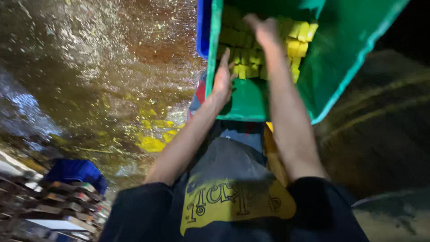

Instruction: The person scoops yellow cubes out of a large vat filled with liquid and places them one at a time into a green plastic crate beside the vat. Partway through, they use a dark bowl to scoop and carry several cubes from the vat toward the crate, then resume transferring cubes by hand.

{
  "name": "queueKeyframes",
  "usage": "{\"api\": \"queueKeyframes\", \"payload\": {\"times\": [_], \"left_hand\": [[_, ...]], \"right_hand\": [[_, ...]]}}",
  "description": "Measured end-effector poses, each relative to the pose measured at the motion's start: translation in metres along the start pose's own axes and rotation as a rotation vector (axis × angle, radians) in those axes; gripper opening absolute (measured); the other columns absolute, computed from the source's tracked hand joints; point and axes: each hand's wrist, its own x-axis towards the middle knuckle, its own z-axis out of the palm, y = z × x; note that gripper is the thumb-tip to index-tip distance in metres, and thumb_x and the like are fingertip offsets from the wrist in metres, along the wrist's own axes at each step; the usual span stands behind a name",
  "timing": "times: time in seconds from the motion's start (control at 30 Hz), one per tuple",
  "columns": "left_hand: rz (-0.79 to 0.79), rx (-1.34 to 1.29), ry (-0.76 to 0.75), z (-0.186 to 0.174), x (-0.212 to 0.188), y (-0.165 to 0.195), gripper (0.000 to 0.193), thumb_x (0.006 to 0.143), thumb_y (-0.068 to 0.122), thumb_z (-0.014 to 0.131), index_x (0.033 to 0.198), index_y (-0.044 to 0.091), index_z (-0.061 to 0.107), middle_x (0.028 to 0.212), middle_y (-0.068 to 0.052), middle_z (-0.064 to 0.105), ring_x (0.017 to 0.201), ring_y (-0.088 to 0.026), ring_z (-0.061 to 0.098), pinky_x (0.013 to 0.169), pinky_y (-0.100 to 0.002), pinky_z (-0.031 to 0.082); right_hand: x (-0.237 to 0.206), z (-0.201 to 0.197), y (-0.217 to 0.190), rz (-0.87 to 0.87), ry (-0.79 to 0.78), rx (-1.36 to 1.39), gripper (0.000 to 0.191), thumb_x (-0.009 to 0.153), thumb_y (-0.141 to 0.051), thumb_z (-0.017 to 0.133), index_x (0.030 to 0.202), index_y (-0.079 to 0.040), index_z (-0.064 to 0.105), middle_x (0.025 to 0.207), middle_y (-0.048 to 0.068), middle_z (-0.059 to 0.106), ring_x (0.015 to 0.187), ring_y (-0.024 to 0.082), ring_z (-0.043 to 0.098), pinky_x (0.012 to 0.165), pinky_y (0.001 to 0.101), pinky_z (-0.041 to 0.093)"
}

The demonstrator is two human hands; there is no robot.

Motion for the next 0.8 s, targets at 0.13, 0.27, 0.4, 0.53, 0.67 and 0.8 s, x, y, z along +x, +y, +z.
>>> {"api": "queueKeyframes", "payload": {"times": [0.13,0.27,0.4,0.53,0.67,0.8], "left_hand": [[0.408,0.058,-0.098,0.032,-0.023,0.025,0.076,0.097,0.059,0.048,0.156,0.011,0.041,0.158,-0.014,0.048,0.140,-0.031,0.050,0.111,-0.051,0.039],[0.804,-0.045,-0.589,0.124,-0.096,0.026,0.041,0.108,0.037,0.059,0.132,0.004,0.061,0.127,-0.012,0.064,0.122,-0.028,0.062,0.108,-0.045,0.050],[1.122,0.509,-0.791,0.231,-0.206,-0.035,0.025,0.105,0.029,0.070,0.109,0.005,0.068,0.099,-0.007,0.070,0.091,-0.021,0.067,0.080,-0.037,0.054],[1.061,1.584,-1.201,0.333,-0.260,-0.175,0.028,0.101,0.041,0.068,0.098,0.015,0.075,0.086,-0.011,0.077,0.073,-0.028,0.074,0.066,-0.042,0.055],[1.533,1.983,-1.437,0.348,-0.211,-0.302,0.041,0.090,0.033,0.071,0.125,0.011,0.062,0.105,-0.014,0.073,0.094,-0.034,0.071,0.080,-0.046,0.057],[1.218,2.602,-1.351,0.300,-0.126,-0.356,0.043,0.090,0.028,0.070,0.128,0.010,0.061,0.113,-0.015,0.068,0.102,-0.034,0.067,0.088,-0.044,0.054]], "right_hand": [[-0.098,-0.078,0.043,-0.113,0.077,0.738,0.058,0.096,-0.041,0.072,0.140,-0.007,0.057,0.137,0.005,0.064,0.121,0.016,0.065,0.089,0.0329,0.058],[-0.291,-0.136,0.046,-0.499,0.195,1.005,0.040,0.108,-0.008,0.069,0.145,-0.001,0.059,0.143,0.011,0.062,0.133,0.020,0.060,0.116,0.0352,0.050],[-0.484,-0.178,0.108,-0.548,0.496,1.153,0.041,0.100,-0.005,0.072,0.138,-0.002,0.058,0.142,0.015,0.059,0.125,0.022,0.067,0.107,0.0352,0.058],[-0.552,-0.184,0.279,-0.212,0.868,0.931,0.030,0.105,-0.005,0.068,0.132,0.002,0.060,0.133,0.019,0.064,0.116,0.026,0.069,0.097,0.0390,0.060],[-0.516,-0.106,0.452,0.443,0.717,0.384,0.034,0.111,-0.018,0.054,0.137,0.001,0.063,0.127,0.026,0.064,0.108,0.041,0.063,0.083,0.0565,0.054],[-0.464,-0.013,0.526,0.674,0.590,0.170,0.039,0.114,-0.028,0.048,0.133,0.000,0.066,0.120,0.028,0.064,0.101,0.049,0.061,0.076,0.0651,0.052]]}}
